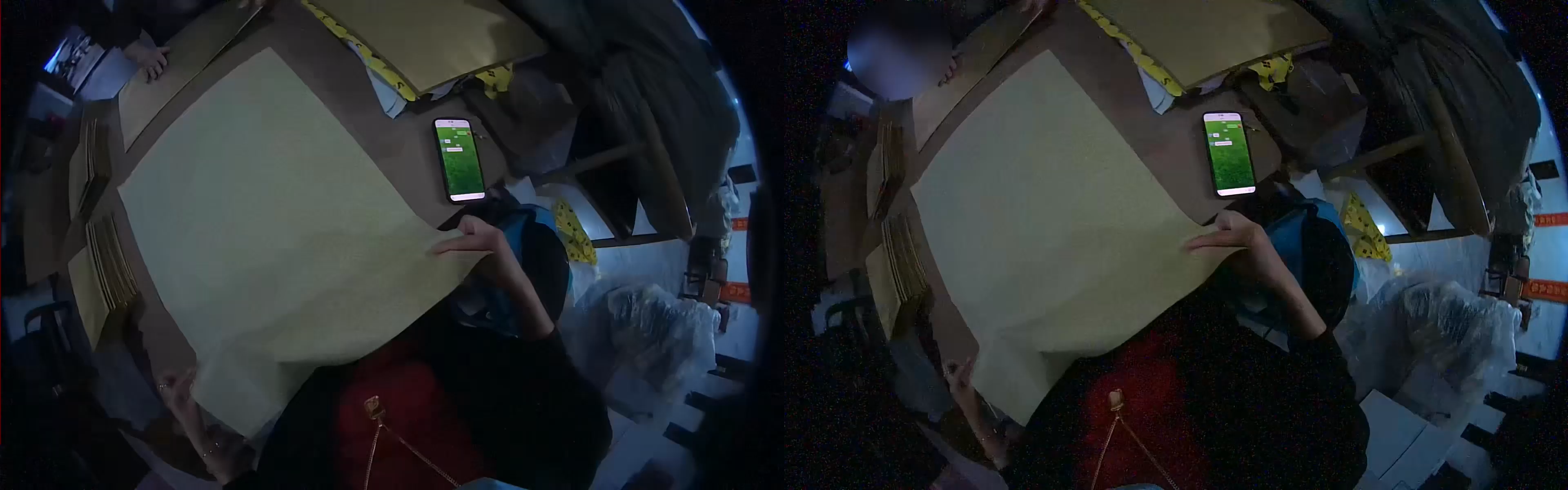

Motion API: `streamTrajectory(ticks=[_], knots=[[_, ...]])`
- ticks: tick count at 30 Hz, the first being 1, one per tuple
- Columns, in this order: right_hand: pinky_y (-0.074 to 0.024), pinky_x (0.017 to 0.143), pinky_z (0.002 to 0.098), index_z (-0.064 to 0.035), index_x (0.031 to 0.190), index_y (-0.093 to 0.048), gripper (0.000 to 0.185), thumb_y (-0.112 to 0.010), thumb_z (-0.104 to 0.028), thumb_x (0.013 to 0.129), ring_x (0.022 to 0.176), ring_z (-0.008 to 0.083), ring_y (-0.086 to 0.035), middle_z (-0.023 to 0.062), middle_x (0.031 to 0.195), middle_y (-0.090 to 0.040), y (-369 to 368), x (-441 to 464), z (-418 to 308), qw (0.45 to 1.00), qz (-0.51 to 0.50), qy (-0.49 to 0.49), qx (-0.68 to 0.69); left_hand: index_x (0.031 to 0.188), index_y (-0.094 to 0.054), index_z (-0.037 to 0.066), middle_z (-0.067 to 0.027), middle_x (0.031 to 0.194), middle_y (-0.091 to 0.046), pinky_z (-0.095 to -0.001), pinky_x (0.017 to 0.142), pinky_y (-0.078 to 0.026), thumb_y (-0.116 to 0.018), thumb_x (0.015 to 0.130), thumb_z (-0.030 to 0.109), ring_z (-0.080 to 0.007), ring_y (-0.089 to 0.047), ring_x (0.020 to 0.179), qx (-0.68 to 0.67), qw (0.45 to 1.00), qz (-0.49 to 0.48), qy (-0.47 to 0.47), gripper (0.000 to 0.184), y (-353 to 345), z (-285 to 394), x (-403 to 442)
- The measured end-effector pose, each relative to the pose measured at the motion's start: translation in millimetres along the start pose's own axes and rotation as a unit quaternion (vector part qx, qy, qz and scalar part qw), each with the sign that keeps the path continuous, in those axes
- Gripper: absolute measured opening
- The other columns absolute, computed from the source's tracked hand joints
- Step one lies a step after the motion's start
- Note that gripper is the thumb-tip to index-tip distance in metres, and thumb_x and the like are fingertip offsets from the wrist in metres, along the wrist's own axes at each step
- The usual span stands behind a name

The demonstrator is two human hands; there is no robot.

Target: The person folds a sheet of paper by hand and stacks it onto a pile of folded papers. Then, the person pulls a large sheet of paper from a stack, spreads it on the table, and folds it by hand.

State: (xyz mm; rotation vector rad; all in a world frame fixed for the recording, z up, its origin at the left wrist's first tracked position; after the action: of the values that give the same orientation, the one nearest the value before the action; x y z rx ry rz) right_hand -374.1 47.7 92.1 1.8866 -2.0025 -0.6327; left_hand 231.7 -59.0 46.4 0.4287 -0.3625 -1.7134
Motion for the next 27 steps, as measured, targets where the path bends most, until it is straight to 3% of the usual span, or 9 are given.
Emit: streamTrajectory(ticks=[6,8,10,13,14,16,21,23,27], knots=[[-0.0333,0.096,0.0382,-0.0235,0.094,-0.073,0.038,-0.075,-0.007,0.059,0.118,0.0238,-0.043,0.0049,0.125,-0.051,18.1,5.8,-7.4,0.988,0.085,0.071,-0.105,0.106,-0.061,-0.004,-0.0091,0.111,-0.058,-0.0280,0.089,-0.042,-0.057,0.088,0.011,-0.0168,-0.054,0.101,-0.133,0.988,0.040,0.073,0.024,-26.1,42.5,10.1],[-0.0273,0.102,0.0424,-0.0235,0.093,-0.073,0.037,-0.076,-0.009,0.060,0.125,0.0254,-0.036,0.0044,0.133,-0.046,23.9,13.4,-15.5,0.981,0.108,0.146,0.063,0.107,-0.060,-0.004,-0.0089,0.110,-0.058,-0.0281,0.088,-0.042,-0.056,0.089,0.014,-0.0161,-0.054,0.100,-0.152,0.984,0.049,0.076,0.026,-23.4,42.1,11.2],[-0.0308,0.102,0.0440,-0.0177,0.095,-0.072,0.034,-0.073,-0.006,0.063,0.122,0.0264,-0.044,0.0080,0.128,-0.052,26.1,15.1,-23.1,0.973,0.132,0.180,0.060,0.108,-0.058,-0.004,-0.0087,0.109,-0.058,-0.0282,0.087,-0.042,-0.055,0.090,0.017,-0.0154,-0.054,0.099,-0.165,0.981,0.056,0.081,0.028,-19.1,43.0,11.5],[-0.0454,0.090,0.0373,-0.0023,0.095,-0.069,0.017,-0.068,-0.005,0.078,0.097,0.0219,-0.061,0.0114,0.099,-0.066,-0.5,22.4,-4.0,0.944,0.000,0.074,0.321,0.110,-0.056,-0.004,-0.0085,0.108,-0.058,-0.0283,0.085,-0.043,-0.054,0.092,0.021,-0.0144,-0.054,0.097,-0.181,0.978,0.062,0.087,0.031,-10.3,43.3,14.1],[-0.0454,0.090,0.0373,-0.0023,0.095,-0.069,0.017,-0.068,-0.005,0.078,0.097,0.0219,-0.061,0.0114,0.099,-0.066,-6.0,19.8,-3.4,0.944,0.000,0.074,0.321,0.110,-0.056,-0.004,-0.0084,0.107,-0.058,-0.0283,0.084,-0.043,-0.054,0.092,0.022,-0.0141,-0.054,0.096,-0.192,0.976,0.062,0.086,0.032,-13.7,48.0,15.4],[-0.0455,0.088,0.0328,0.0005,0.100,-0.064,0.020,-0.065,-0.012,0.085,0.100,0.0178,-0.058,0.0106,0.105,-0.063,-24.0,16.0,34.2,0.933,0.022,-0.127,0.335,0.112,-0.054,-0.004,-0.0082,0.106,-0.058,-0.0284,0.083,-0.043,-0.053,0.094,0.025,-0.0134,-0.054,0.095,-0.206,0.973,0.064,0.086,0.034,-20.5,53.3,21.0],[-0.0450,0.086,0.0307,0.0020,0.112,-0.056,0.031,-0.061,-0.019,0.089,0.099,0.0147,-0.056,0.0094,0.110,-0.060,-40.2,25.8,50.2,0.915,0.056,-0.120,0.381,0.128,-0.046,0.002,-0.0130,0.120,-0.054,-0.0400,0.086,-0.048,-0.058,0.089,0.036,-0.0227,-0.055,0.108,-0.125,0.972,-0.001,0.199,0.053,-2.3,-18.1,20.0],[-0.0448,0.085,0.0301,0.0017,0.115,-0.054,0.035,-0.061,-0.020,0.089,0.098,0.0141,-0.055,0.0088,0.111,-0.059,-44.8,26.7,56.3,0.918,0.037,-0.140,0.369,0.104,-0.056,0.000,-0.0053,0.100,-0.059,-0.0283,0.078,-0.044,-0.055,0.092,0.032,-0.0120,-0.056,0.091,-0.181,0.964,0.083,0.177,0.035,-47.3,53.1,25.7],[-0.0453,0.079,0.0264,0.0028,0.105,-0.058,0.029,-0.058,-0.022,0.091,0.088,0.0102,-0.055,0.0052,0.095,-0.062,-50.3,28.4,60.6,0.942,-0.021,-0.176,0.285,0.104,-0.057,0.000,-0.0046,0.101,-0.060,-0.0283,0.078,-0.044,-0.055,0.093,0.031,-0.0117,-0.056,0.091,-0.195,0.962,0.069,0.181,0.034,-53.1,46.6,34.5]])
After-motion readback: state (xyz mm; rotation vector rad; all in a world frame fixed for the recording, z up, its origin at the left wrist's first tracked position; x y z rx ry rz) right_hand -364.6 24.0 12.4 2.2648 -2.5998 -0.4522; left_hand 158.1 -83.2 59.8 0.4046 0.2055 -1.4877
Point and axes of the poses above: each hand's wrist, its own x-axis towards the middle knuckle, its own y-axis out of the back of the hand, z = x × y, the point moved 8 cm from there along x, towards the middle knuckle
